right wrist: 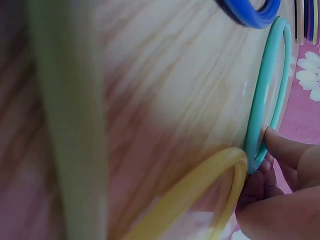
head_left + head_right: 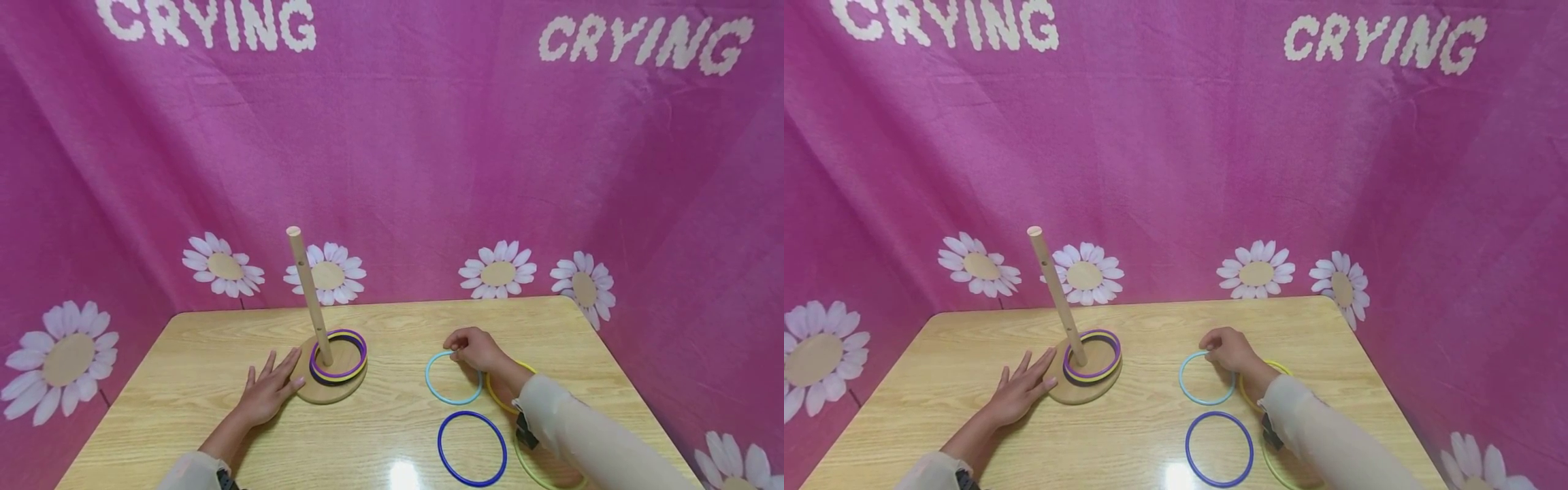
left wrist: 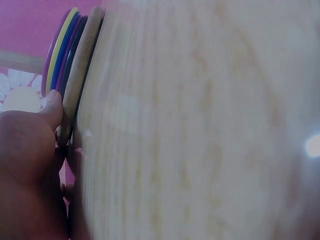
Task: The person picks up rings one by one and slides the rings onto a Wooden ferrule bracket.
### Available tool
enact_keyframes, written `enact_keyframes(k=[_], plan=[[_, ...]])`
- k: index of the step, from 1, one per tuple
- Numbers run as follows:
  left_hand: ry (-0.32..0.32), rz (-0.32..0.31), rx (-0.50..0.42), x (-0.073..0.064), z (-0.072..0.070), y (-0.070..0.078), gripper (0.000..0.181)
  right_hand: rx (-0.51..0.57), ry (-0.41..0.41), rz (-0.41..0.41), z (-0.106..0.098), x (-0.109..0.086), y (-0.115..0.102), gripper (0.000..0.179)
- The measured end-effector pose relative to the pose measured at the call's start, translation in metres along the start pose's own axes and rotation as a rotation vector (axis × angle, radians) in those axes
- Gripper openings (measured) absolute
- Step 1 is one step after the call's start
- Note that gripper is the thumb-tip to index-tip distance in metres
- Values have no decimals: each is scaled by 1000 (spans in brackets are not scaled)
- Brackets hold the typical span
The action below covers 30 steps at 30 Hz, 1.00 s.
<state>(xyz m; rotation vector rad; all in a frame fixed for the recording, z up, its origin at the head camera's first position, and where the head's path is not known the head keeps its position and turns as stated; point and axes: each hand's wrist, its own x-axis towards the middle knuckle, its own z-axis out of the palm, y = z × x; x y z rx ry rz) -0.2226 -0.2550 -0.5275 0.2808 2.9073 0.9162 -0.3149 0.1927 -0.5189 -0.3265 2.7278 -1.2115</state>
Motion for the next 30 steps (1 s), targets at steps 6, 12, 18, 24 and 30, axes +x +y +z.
enact_keyframes(k=[6, 12, 18, 24, 30], plan=[[5, 3, 6, 1, 1, -1, 68, -9, -1, -4, -2, 0, -4, 14], [0, -1, 7, 1, 1, 0, 68, -24, -10, -37, -5, -1, -5, 13], [6, 9, 3, 0, 1, 1, 68, -50, 2, -86, -6, -1, -4, 13], [51, 53, -23, 2, 6, -5, 68, -60, 37, -81, -5, 2, -4, 12], [30, 30, -9, 2, 5, -5, 68, -26, 51, -65, -7, 6, -8, 10]])
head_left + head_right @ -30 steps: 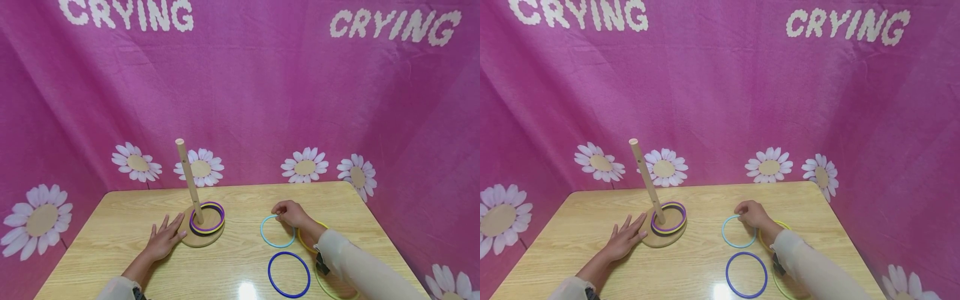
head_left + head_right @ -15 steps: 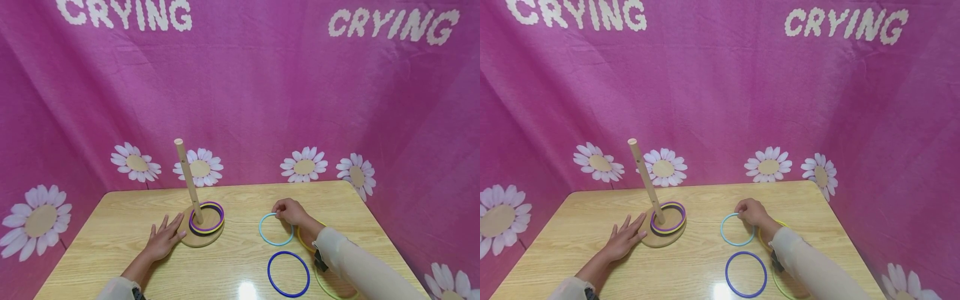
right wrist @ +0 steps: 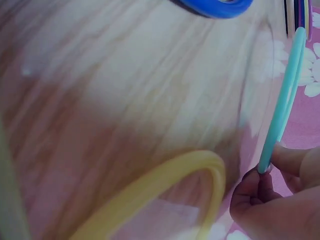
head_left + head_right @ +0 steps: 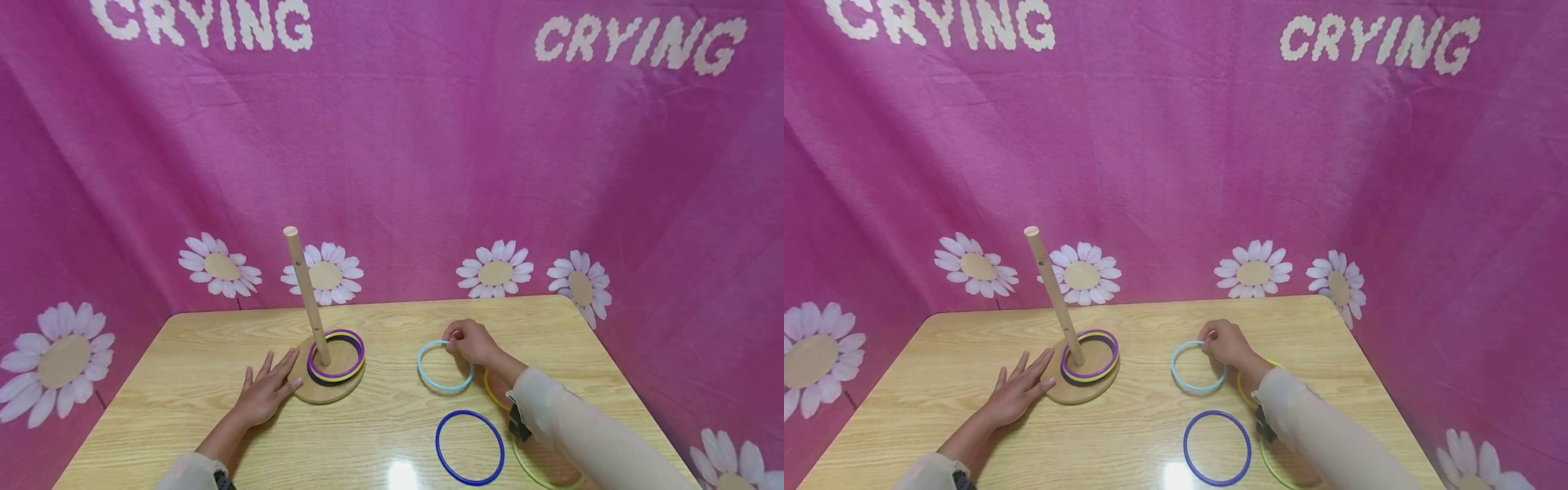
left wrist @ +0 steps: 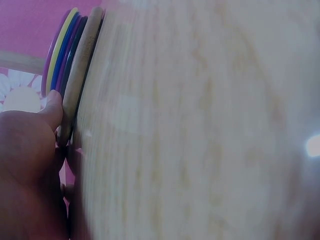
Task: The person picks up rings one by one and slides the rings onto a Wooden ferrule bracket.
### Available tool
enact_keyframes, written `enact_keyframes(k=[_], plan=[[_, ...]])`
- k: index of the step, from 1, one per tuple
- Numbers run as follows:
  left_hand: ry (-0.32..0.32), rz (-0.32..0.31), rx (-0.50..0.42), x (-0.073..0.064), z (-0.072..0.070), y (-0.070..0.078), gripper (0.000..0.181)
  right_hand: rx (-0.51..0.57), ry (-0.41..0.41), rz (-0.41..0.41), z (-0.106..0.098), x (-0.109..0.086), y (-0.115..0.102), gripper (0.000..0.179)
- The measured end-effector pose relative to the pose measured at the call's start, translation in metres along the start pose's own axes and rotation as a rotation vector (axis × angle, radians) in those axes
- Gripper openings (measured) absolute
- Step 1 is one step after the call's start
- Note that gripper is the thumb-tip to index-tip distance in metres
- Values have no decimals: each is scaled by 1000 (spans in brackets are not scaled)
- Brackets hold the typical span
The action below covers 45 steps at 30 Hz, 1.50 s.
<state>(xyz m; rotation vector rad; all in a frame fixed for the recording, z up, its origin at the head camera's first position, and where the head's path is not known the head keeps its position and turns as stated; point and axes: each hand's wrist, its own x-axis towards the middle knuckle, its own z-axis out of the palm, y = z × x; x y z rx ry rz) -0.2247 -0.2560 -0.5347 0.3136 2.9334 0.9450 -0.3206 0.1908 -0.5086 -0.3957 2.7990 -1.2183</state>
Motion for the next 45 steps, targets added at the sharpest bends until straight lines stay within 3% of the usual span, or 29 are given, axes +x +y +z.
enact_keyframes(k=[3, 10, 20, 28, 45], plan=[[-7, -7, -7, -2, -3, 5, 68, 20, -1, -15, -3, 2, -8, 7], [45, 36, -20, -2, 1, 3, 66, 23, 6, -57, -15, 15, -35, 5], [-12, -9, 12, -3, -4, 8, 67, 26, 3, -163, -33, 39, -80, 5], [-22, -16, 21, -3, -6, 7, 68, 43, 8, -138, -46, 58, -133, 5], [-21, -16, 19, -2, -4, 5, 68, 155, 25, -219, -63, 82, -237, 6]])
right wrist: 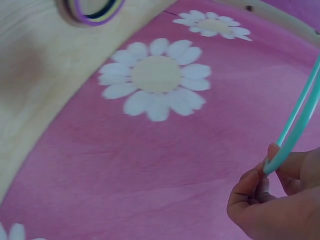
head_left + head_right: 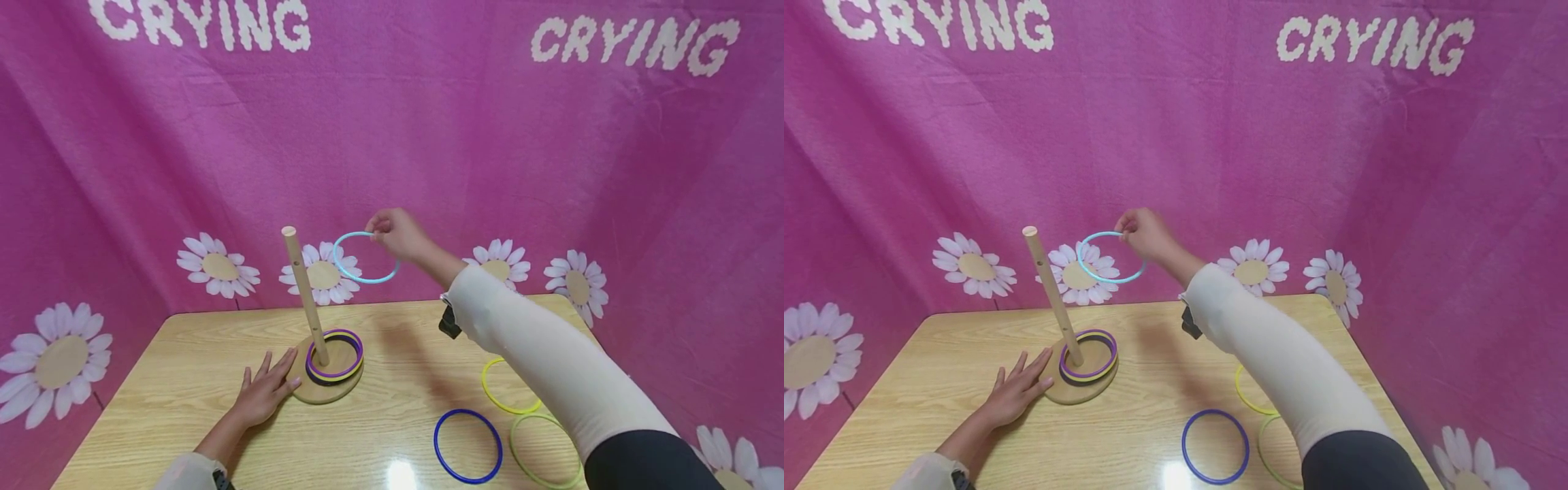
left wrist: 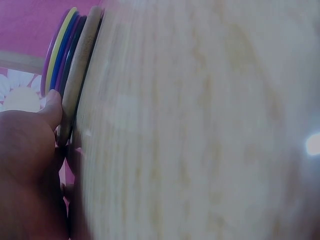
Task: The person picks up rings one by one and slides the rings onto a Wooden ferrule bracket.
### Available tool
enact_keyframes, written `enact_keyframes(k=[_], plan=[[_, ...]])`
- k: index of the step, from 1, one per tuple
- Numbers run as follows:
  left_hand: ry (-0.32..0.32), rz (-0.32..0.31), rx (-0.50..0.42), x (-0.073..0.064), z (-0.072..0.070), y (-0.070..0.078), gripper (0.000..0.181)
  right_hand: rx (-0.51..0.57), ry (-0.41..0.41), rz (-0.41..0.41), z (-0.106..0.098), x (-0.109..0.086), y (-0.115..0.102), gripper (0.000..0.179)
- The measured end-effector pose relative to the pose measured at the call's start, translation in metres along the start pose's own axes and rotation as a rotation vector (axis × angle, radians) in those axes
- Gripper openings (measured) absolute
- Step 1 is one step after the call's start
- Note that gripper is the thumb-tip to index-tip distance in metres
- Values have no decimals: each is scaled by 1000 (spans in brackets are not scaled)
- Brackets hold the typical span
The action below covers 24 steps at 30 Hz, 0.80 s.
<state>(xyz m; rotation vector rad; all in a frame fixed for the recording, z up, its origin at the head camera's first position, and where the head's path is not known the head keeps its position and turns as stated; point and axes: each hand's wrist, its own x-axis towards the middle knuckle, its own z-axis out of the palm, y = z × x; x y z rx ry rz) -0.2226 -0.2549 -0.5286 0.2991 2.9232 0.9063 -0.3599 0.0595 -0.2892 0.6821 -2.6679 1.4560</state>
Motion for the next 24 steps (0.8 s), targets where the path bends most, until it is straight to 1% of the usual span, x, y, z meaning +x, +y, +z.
enact_keyframes(k=[6, 11, 20, 24], plan=[[4, 4, 3, 0, 0, 0, 68, 17, 39, -34, 1, 10, -33, 9], [-1, -1, 3, 0, 0, 0, 68, 14, 68, -43, 4, 15, -52, 12], [-1, 3, -2, -1, 0, 1, 68, 42, 88, -29, 18, 19, -79, 8], [2, 6, -1, -1, 0, 1, 68, 40, 72, -8, 29, 20, -81, 10]])
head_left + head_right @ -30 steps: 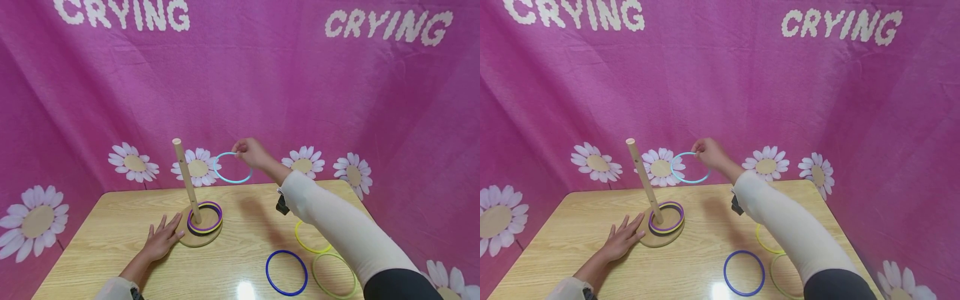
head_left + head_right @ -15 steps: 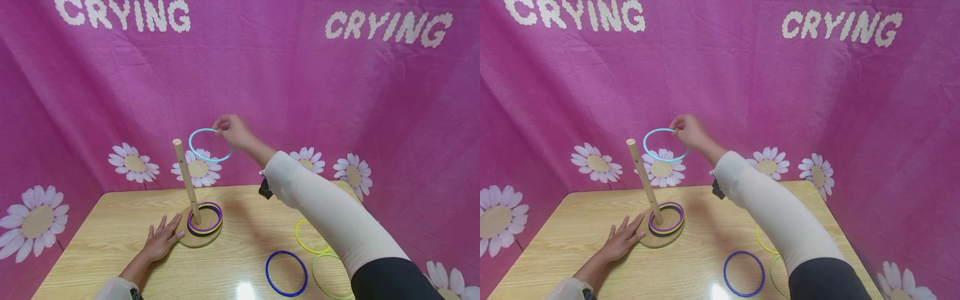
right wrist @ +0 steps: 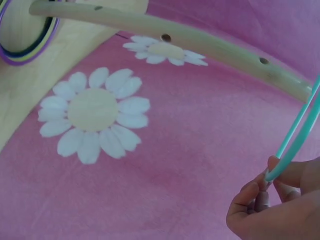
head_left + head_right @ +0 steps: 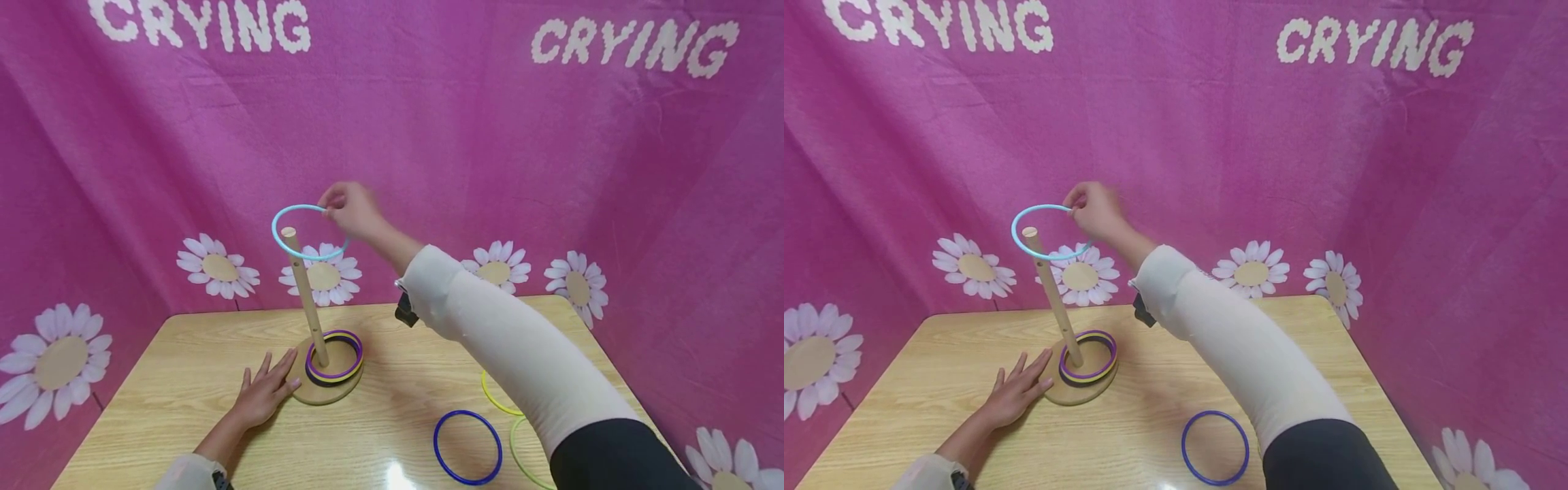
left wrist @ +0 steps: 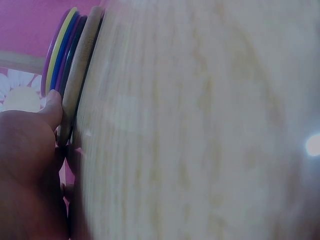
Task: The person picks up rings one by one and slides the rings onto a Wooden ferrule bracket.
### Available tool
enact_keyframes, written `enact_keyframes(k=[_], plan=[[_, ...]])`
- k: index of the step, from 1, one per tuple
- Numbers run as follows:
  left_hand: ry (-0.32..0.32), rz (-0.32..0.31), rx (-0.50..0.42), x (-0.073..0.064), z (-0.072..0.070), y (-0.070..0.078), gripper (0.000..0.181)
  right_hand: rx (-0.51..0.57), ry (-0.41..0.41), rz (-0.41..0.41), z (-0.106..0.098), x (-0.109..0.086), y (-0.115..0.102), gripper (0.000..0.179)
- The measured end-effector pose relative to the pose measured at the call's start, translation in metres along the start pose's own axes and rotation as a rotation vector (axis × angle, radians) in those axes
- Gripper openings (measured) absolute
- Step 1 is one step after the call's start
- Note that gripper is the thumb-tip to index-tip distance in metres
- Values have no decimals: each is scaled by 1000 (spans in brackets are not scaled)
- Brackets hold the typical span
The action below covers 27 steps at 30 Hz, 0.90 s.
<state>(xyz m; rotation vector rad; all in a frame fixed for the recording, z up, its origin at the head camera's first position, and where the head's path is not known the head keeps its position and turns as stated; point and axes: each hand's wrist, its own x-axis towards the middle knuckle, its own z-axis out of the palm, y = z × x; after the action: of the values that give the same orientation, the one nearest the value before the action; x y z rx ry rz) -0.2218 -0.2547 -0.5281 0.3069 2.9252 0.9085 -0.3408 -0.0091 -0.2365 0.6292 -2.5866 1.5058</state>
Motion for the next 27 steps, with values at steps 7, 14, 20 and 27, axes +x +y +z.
enact_keyframes(k=[7, 14, 20, 27], plan=[[11, 13, -3, -1, 0, 0, 68, -38, -15, 27, 18, -8, 15, 9], [50, 47, -30, -1, 3, -2, 68, -70, -31, 52, 33, -15, 44, 8], [68, 63, -40, -1, 6, -5, 66, -49, -45, 87, 49, -24, 75, 10], [22, 15, -13, 0, 2, -1, 68, -42, -39, 110, 66, -36, 104, 7]])
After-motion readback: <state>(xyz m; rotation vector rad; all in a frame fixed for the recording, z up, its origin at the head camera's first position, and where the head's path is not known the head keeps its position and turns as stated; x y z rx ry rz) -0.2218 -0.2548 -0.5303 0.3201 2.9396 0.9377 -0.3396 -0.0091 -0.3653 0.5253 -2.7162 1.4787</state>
